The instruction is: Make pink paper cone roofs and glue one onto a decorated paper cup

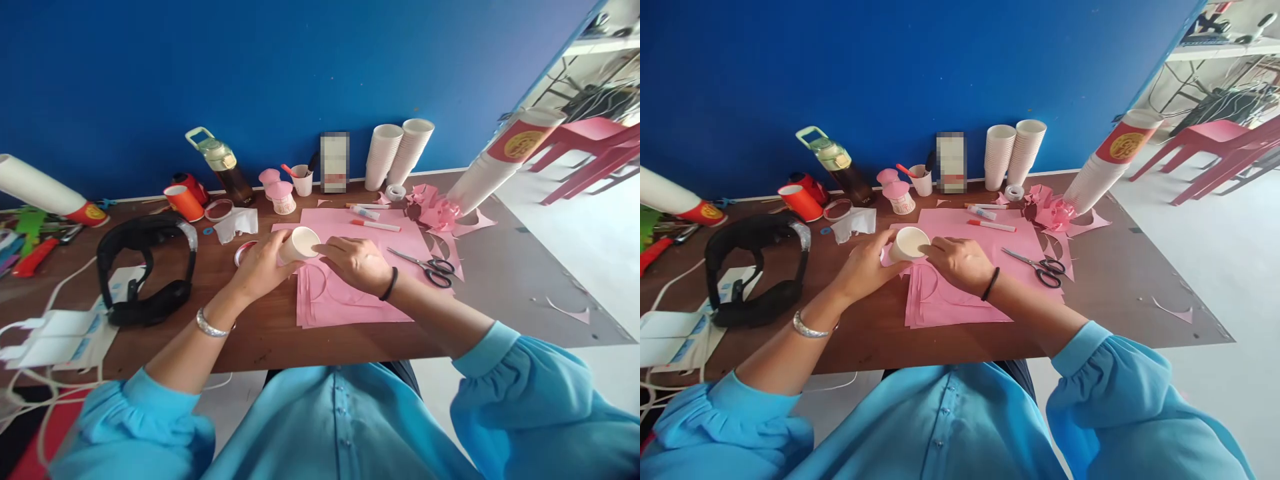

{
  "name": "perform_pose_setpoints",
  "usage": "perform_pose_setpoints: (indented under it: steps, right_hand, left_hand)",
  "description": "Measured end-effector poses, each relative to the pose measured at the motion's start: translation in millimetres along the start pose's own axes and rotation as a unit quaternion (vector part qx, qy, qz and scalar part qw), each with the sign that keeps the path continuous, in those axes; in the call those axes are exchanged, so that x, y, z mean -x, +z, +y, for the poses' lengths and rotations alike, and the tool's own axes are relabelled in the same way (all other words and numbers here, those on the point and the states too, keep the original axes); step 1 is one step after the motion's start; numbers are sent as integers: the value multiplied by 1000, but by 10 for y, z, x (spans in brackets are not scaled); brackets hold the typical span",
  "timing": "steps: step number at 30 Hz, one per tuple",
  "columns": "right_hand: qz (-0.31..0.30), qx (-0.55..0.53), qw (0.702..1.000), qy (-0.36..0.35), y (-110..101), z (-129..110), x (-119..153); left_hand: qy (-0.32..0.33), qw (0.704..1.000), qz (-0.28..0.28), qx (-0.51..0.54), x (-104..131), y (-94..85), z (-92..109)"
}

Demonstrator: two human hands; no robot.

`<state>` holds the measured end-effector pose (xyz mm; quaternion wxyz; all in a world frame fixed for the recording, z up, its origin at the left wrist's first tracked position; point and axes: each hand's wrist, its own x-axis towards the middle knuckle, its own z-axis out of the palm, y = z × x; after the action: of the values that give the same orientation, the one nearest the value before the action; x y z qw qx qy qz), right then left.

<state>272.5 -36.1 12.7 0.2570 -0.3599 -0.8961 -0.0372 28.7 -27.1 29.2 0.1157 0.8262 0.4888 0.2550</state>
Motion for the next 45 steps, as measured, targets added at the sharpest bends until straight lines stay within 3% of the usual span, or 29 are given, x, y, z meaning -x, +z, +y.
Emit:
perform_pose_setpoints:
  steps: [3,5,9,11,16,21,28,33,36,39,45]
  right_hand:
    - [14,-11,998,56,-58,112,92]
    - [14,-2,997,75,-118,183,101]
    - [-8,101,984,145,-304,423,42]
    - [-36,183,955,230,-400,631,27]
    - [-60,230,916,322,-473,1205,94]
    - [-83,206,900,375,-348,1428,72]
    - [-85,178,894,403,-167,1498,-15]
    - [-76,182,885,423,-256,1459,127]
    - [-44,185,888,418,-382,1294,296]
    - [-12,167,919,358,-472,1054,484]
    - [-86,173,946,262,-570,564,787]
  left_hand:
    - [5,998,33,44,-164,97,64]
    - [30,996,24,83,-291,155,141]
    - [84,994,21,67,-444,255,247]
    - [100,993,51,38,-433,305,223]
    - [123,981,152,1,-262,417,20]
    - [146,971,192,8,-157,489,-83]
    - [159,969,186,10,-141,540,-131]
    - [144,972,187,13,-150,537,-183]
    - [142,972,184,15,-150,523,-181]
    - [138,977,163,10,-147,522,-158]
    - [99,990,100,14,-155,541,-91]
